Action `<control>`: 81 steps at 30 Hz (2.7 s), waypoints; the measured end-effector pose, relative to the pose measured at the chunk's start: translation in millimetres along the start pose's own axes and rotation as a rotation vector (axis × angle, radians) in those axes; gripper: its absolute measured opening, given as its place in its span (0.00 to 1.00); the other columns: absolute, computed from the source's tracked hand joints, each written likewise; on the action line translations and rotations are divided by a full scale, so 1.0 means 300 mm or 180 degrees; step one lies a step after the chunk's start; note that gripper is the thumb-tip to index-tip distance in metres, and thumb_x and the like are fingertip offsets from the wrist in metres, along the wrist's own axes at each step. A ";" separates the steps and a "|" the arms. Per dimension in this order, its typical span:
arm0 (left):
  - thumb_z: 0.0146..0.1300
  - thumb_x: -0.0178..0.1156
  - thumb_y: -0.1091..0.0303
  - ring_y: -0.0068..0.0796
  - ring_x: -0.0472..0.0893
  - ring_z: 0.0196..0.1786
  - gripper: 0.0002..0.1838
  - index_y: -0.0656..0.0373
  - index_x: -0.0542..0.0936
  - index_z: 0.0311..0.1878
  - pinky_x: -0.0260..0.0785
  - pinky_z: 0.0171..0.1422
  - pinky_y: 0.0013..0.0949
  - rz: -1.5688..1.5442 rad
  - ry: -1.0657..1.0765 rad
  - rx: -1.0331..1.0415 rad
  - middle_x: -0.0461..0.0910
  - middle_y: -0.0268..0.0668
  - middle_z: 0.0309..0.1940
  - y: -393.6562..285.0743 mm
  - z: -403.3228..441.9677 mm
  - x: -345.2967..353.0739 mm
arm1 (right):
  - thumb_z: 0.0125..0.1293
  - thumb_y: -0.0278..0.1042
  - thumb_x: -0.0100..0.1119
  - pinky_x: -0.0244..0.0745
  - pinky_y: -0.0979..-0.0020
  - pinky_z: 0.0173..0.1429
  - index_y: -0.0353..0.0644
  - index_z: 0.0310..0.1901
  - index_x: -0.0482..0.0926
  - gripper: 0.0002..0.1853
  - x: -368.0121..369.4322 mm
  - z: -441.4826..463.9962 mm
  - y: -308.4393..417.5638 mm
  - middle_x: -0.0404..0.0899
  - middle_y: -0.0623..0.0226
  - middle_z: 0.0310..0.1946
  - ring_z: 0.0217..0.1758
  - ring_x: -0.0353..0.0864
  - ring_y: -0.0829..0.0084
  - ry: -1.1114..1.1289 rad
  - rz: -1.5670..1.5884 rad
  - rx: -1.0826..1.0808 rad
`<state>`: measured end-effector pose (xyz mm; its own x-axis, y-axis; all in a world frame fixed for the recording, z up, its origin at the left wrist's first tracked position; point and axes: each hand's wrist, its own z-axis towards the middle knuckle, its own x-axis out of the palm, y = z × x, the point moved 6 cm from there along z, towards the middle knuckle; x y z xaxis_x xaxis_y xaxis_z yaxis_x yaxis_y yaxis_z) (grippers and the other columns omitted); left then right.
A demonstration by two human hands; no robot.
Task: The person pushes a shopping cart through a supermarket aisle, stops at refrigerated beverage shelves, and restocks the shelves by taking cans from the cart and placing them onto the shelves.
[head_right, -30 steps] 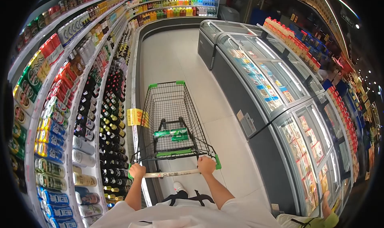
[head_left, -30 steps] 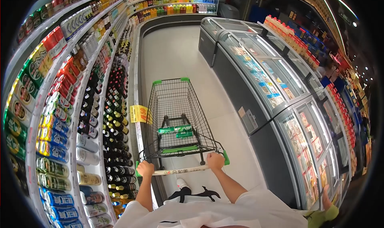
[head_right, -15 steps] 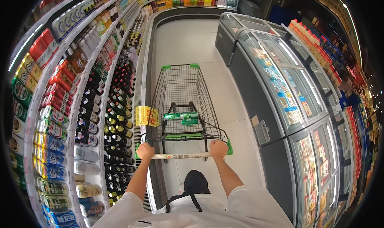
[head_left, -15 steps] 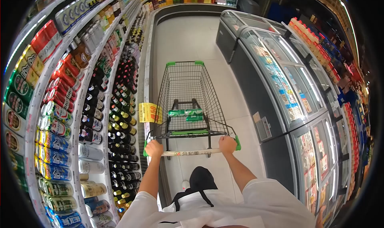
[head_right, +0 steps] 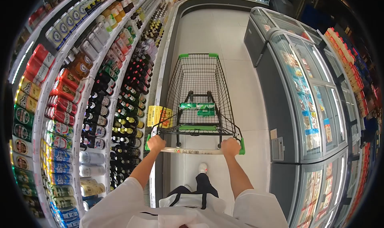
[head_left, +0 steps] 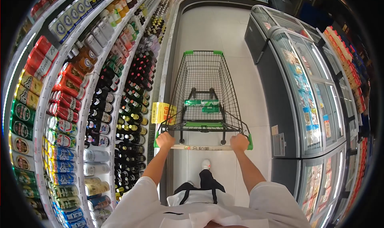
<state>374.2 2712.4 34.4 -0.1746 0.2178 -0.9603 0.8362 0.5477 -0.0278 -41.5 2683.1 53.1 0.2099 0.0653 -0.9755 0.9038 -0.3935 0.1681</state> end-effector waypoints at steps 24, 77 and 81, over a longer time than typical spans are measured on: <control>0.57 0.61 0.60 0.40 0.88 0.44 0.13 0.56 0.87 0.39 0.79 0.48 0.38 0.0012 0.0258 -0.0067 0.88 0.43 0.40 -0.321 0.599 -0.113 | 0.59 0.43 0.58 0.81 0.53 0.45 0.39 0.33 0.86 0.15 -0.022 0.649 0.340 0.86 0.50 0.34 0.39 0.87 0.50 0.0216 -0.0046 -0.0085; 0.61 0.56 0.48 0.49 0.86 0.45 0.21 0.56 0.88 0.39 0.78 0.51 0.47 -0.0155 -0.0162 -0.0075 0.87 0.47 0.40 -1.360 2.557 -0.742 | 0.59 0.39 0.53 0.81 0.56 0.42 0.41 0.32 0.86 0.13 -0.136 2.657 1.504 0.86 0.52 0.33 0.37 0.87 0.52 -0.0016 -0.0123 -0.0139; 0.60 0.58 0.48 0.49 0.86 0.45 0.21 0.56 0.88 0.38 0.77 0.51 0.47 -0.0043 -0.0143 -0.0167 0.87 0.48 0.39 -1.468 2.730 -0.791 | 0.60 0.40 0.54 0.81 0.56 0.38 0.42 0.30 0.86 0.14 -0.155 2.863 1.611 0.86 0.53 0.30 0.34 0.87 0.53 -0.0056 -0.0161 -0.0284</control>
<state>473.3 1757.8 47.1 -0.1611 0.1742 -0.9714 0.8053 0.5923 -0.0273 65.1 1702.4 58.1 0.1572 0.0666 -0.9853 0.9429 -0.3068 0.1297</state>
